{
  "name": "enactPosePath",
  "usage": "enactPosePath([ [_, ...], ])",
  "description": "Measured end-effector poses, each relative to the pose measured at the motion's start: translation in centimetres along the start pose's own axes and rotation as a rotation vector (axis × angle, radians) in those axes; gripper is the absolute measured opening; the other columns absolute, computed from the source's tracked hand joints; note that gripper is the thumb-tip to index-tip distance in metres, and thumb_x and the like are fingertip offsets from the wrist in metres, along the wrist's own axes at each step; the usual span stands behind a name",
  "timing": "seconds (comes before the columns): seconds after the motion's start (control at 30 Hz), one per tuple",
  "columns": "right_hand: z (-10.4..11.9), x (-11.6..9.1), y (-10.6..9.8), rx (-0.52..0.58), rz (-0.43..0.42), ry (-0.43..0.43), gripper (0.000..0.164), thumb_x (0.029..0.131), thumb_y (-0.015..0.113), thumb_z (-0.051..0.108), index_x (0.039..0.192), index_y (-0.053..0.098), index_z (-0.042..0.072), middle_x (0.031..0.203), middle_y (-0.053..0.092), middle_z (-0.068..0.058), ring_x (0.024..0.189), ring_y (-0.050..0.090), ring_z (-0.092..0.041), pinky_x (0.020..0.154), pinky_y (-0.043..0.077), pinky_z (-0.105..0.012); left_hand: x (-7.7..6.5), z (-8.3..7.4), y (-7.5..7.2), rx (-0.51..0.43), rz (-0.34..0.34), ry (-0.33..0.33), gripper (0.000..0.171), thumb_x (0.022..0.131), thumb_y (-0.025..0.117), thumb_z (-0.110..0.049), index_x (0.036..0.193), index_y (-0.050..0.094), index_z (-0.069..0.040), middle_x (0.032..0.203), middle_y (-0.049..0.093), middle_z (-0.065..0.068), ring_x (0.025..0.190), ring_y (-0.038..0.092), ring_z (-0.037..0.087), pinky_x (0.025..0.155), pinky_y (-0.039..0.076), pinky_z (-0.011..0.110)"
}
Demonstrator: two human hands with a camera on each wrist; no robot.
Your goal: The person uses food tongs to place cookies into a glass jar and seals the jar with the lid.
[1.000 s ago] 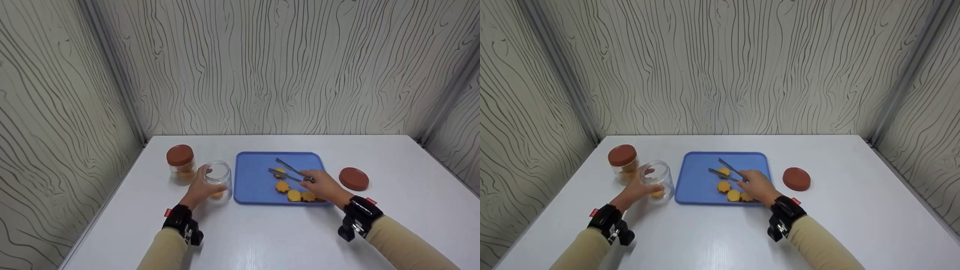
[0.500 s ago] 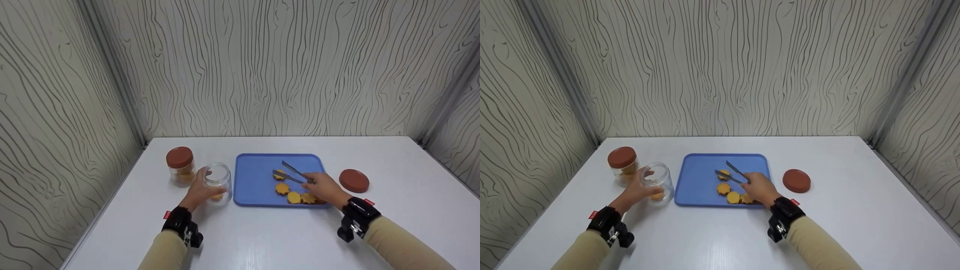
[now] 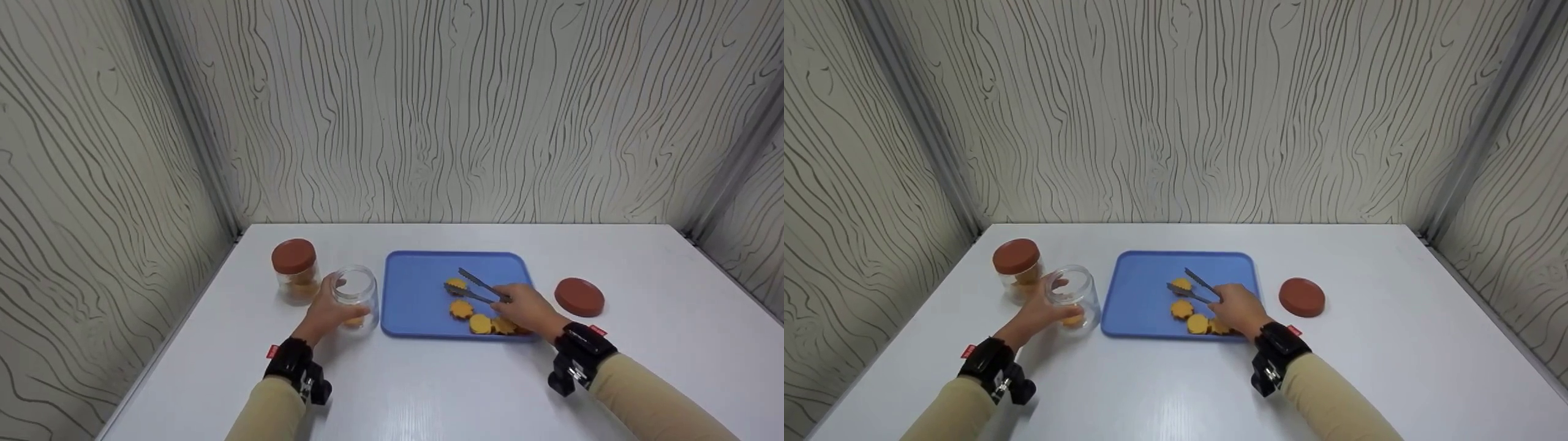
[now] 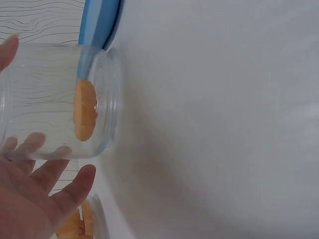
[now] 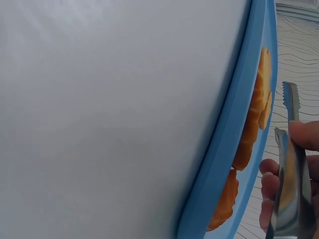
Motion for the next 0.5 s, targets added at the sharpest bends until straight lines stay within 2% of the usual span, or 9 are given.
enactPosePath([
  [0.07,0.08,0.03,0.12,0.003,0.005,-0.009,0.043,0.093,0.061,0.008,0.129,0.054,-0.013,0.096,0.065,-0.013,0.060,0.047,-0.015,0.053,0.037,-0.030,-0.01,0.01,0.01,0.000,0.002,0.000,0.095,0.073,0.085,-0.020,0.146,0.028,-0.001,0.142,0.043,0.019,0.128,0.041,0.035,0.107,0.031,0.054],
  [0.23,0.39,0.07,0.27,-0.036,0.007,-0.053,0.042,0.094,0.060,0.009,0.128,0.054,-0.014,0.105,0.065,-0.019,0.063,0.047,-0.016,0.056,0.036,-0.031,-0.02,0.19,-0.07,0.001,-0.006,-0.003,0.097,0.073,0.086,-0.021,0.147,0.027,-0.001,0.143,0.041,0.020,0.129,0.040,0.035,0.108,0.031,0.054],
  [0.33,0.36,0.18,0.27,-0.055,0.003,-0.052,0.042,0.094,0.060,0.011,0.129,0.054,-0.013,0.110,0.064,-0.022,0.065,0.047,-0.016,0.058,0.036,-0.031,0.00,0.22,-0.08,0.003,-0.011,-0.002,0.097,0.072,0.086,-0.021,0.147,0.027,-0.001,0.143,0.041,0.021,0.129,0.041,0.035,0.108,0.031,0.053],
  [0.5,0.27,0.30,0.31,-0.074,0.002,-0.045,0.041,0.093,0.061,0.011,0.126,0.056,-0.013,0.108,0.065,-0.021,0.066,0.048,-0.016,0.059,0.038,-0.032,-0.11,0.20,-0.02,-0.007,-0.008,-0.007,0.098,0.072,0.086,-0.020,0.147,0.027,-0.001,0.142,0.041,0.021,0.128,0.041,0.035,0.107,0.031,0.053],
])
Point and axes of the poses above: each hand's wrist, its own x-axis towards the middle knuckle, its own y-axis out of the palm, z = x × y, the point moved 9 cm from there along x, towards the middle knuckle
